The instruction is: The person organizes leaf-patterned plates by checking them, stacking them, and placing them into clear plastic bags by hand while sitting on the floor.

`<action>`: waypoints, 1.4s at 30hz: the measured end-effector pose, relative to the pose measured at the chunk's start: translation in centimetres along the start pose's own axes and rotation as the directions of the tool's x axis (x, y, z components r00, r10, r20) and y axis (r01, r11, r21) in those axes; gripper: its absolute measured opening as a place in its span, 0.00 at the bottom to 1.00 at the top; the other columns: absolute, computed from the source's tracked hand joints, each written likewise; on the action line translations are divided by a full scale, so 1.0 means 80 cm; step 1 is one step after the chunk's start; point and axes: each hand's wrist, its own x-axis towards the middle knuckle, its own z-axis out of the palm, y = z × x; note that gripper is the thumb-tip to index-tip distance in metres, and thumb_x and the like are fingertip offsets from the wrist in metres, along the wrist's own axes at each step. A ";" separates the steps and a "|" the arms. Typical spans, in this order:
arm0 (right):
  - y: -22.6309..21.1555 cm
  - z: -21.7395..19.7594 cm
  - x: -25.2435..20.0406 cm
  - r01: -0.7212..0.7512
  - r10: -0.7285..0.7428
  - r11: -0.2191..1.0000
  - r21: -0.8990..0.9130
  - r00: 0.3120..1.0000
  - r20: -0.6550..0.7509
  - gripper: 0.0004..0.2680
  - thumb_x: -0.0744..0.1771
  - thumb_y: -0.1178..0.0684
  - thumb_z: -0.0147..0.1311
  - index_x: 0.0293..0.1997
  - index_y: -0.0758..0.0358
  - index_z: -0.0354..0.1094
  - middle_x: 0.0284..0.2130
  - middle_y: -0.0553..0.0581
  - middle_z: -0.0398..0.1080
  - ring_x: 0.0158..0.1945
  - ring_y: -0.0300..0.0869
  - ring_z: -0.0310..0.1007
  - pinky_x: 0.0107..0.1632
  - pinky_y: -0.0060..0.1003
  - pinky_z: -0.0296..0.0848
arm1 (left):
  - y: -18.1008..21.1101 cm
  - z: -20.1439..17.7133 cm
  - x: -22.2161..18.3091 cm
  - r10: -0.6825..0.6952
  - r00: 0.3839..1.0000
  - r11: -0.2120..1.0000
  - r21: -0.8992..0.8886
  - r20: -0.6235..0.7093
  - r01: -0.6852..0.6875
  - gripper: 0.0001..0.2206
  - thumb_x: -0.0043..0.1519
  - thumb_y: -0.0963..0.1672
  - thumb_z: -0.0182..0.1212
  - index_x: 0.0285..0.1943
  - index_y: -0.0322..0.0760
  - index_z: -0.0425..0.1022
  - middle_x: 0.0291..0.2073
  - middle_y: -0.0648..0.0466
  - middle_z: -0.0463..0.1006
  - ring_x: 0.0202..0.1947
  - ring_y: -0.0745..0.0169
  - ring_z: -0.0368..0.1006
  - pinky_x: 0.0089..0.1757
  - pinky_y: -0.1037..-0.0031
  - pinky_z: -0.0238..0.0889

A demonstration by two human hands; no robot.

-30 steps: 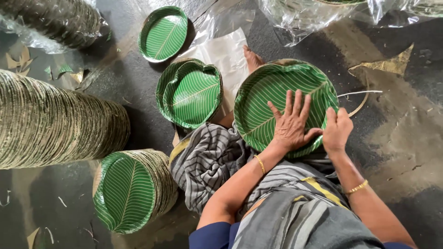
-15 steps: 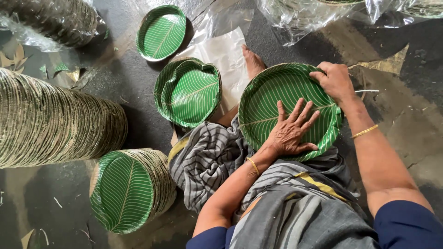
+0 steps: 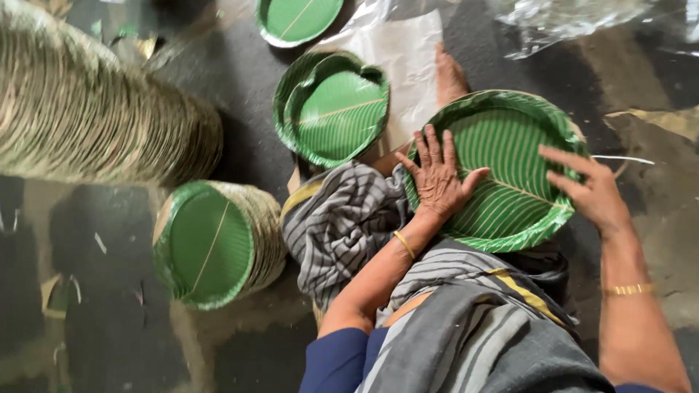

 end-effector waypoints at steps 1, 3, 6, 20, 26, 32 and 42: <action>-0.004 0.006 -0.024 0.008 -0.008 1.000 0.004 1.000 0.024 0.19 0.65 0.63 0.59 0.64 0.62 0.71 0.57 0.63 0.75 0.61 0.47 0.71 0.67 0.42 0.60 | 0.001 0.001 -0.007 -0.024 1.000 1.000 0.008 -0.003 0.024 0.49 0.56 0.67 0.48 0.79 0.33 0.55 0.80 0.36 0.42 0.81 0.33 0.30 0.65 0.27 0.14; -0.012 0.017 -0.053 -0.105 0.105 0.994 0.013 0.994 0.008 0.23 0.58 0.58 0.71 0.60 0.60 0.75 0.50 0.58 0.77 0.57 0.42 0.73 0.64 0.36 0.67 | -0.004 0.001 -0.006 -0.007 1.000 0.998 0.062 0.004 0.006 0.50 0.56 0.68 0.49 0.79 0.33 0.56 0.81 0.38 0.43 0.82 0.35 0.31 0.66 0.27 0.14; -0.070 0.056 -0.088 -0.085 0.080 0.995 -0.055 0.992 -0.101 0.26 0.56 0.59 0.71 0.62 0.64 0.71 0.53 0.57 0.73 0.55 0.41 0.71 0.60 0.35 0.67 | 0.000 -0.001 -0.007 -0.024 1.000 0.997 0.080 -0.002 0.025 0.51 0.53 0.68 0.49 0.78 0.33 0.59 0.80 0.38 0.43 0.81 0.34 0.31 0.66 0.25 0.18; -0.006 0.117 -0.098 -0.035 0.118 0.964 0.262 0.943 -0.310 0.19 0.59 0.70 0.62 0.55 0.69 0.71 0.50 0.55 0.72 0.52 0.39 0.71 0.58 0.31 0.72 | -0.257 0.078 0.101 -0.139 0.989 0.980 0.135 -0.056 0.145 0.08 0.55 0.46 0.60 0.38 0.41 0.78 0.42 0.51 0.74 0.48 0.50 0.71 0.40 0.53 0.66; 0.009 0.122 -0.094 0.005 0.028 0.996 0.084 0.924 -0.382 0.16 0.61 0.68 0.57 0.55 0.69 0.74 0.50 0.57 0.75 0.52 0.40 0.72 0.60 0.29 0.69 | -0.334 0.081 0.115 -0.209 0.969 0.942 0.237 -0.135 0.236 0.10 0.53 0.49 0.60 0.34 0.42 0.77 0.37 0.52 0.76 0.44 0.51 0.73 0.36 0.56 0.68; -0.010 0.115 -0.078 -0.019 0.033 0.999 0.045 0.943 -0.332 0.15 0.62 0.64 0.57 0.53 0.68 0.74 0.50 0.57 0.75 0.53 0.41 0.73 0.59 0.30 0.69 | -0.344 0.103 0.124 -0.167 0.982 0.927 0.325 -0.089 0.187 0.08 0.54 0.46 0.57 0.39 0.41 0.75 0.39 0.52 0.76 0.45 0.52 0.73 0.39 0.56 0.69; -0.038 0.108 -0.063 -0.105 0.108 0.994 0.028 0.961 -0.255 0.17 0.59 0.60 0.53 0.53 0.62 0.74 0.48 0.60 0.78 0.51 0.47 0.78 0.56 0.37 0.71 | -0.331 -0.021 0.153 -0.028 0.842 0.992 0.086 -0.538 0.088 0.15 0.60 0.43 0.51 0.52 0.25 0.72 0.44 0.38 0.75 0.46 0.42 0.70 0.50 0.52 0.62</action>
